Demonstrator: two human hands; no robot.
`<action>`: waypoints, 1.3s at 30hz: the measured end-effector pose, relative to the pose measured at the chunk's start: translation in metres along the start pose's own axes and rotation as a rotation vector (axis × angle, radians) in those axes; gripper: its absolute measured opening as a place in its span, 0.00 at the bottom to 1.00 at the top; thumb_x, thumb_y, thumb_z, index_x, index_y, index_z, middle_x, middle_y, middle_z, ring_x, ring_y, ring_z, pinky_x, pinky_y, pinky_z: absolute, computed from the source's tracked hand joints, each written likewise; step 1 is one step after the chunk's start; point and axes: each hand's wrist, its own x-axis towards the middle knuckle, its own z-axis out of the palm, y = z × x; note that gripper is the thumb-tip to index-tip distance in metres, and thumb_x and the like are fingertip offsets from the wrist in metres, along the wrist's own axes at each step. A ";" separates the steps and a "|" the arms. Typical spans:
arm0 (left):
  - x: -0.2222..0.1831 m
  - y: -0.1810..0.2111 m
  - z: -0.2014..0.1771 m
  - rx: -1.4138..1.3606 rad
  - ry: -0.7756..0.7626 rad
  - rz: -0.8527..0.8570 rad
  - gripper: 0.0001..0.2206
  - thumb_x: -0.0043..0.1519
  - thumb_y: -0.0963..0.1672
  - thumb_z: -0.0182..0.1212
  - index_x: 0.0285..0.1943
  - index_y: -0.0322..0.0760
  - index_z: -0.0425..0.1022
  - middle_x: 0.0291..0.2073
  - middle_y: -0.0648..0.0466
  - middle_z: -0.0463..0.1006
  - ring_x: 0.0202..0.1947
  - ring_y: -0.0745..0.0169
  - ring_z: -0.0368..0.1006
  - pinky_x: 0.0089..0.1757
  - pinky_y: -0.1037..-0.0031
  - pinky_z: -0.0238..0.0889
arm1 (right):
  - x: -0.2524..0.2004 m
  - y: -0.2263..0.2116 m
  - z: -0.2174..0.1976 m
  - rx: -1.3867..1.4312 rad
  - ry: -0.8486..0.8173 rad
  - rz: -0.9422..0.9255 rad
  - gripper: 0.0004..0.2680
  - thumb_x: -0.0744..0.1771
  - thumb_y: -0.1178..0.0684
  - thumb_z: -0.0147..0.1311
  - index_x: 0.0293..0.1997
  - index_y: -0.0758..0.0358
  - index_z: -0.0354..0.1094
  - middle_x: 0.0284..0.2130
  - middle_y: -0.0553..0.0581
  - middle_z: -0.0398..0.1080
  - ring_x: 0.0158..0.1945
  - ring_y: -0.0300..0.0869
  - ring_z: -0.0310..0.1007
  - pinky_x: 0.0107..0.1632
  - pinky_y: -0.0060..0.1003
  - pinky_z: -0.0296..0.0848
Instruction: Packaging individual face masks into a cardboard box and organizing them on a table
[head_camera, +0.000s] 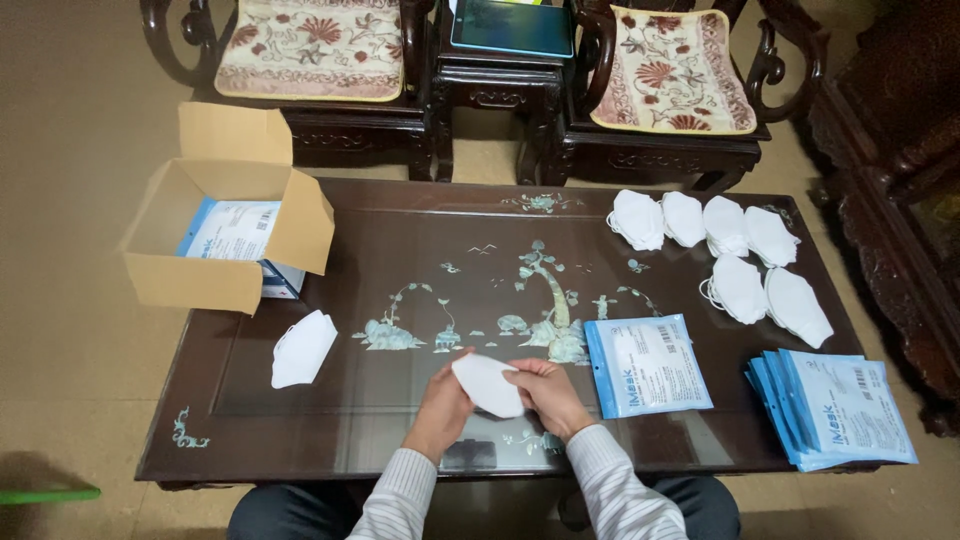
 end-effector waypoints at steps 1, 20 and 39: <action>-0.012 0.009 0.012 0.000 0.000 -0.001 0.23 0.67 0.47 0.61 0.69 0.29 0.70 0.54 0.39 0.78 0.55 0.52 0.74 0.57 0.59 0.68 | -0.001 0.001 0.002 0.000 0.000 0.001 0.08 0.62 0.64 0.67 0.44 0.71 0.78 0.23 0.64 0.77 0.14 0.40 0.69 0.20 0.29 0.74; -0.005 0.005 0.029 0.130 0.117 -0.109 0.17 0.65 0.41 0.59 0.63 0.30 0.75 0.55 0.46 0.81 0.52 0.53 0.77 0.50 0.66 0.72 | -0.034 -0.036 -0.108 -0.860 0.580 -0.805 0.13 0.69 0.50 0.55 0.57 0.67 0.72 0.51 0.64 0.76 0.56 0.53 0.73 0.60 0.47 0.73; -0.026 0.019 0.036 0.176 0.093 -0.155 0.18 0.66 0.42 0.57 0.65 0.32 0.74 0.56 0.48 0.81 0.52 0.56 0.77 0.49 0.70 0.72 | -0.015 0.010 -0.133 -1.150 0.532 -0.903 0.08 0.70 0.52 0.49 0.48 0.63 0.70 0.55 0.62 0.74 0.56 0.54 0.76 0.56 0.48 0.74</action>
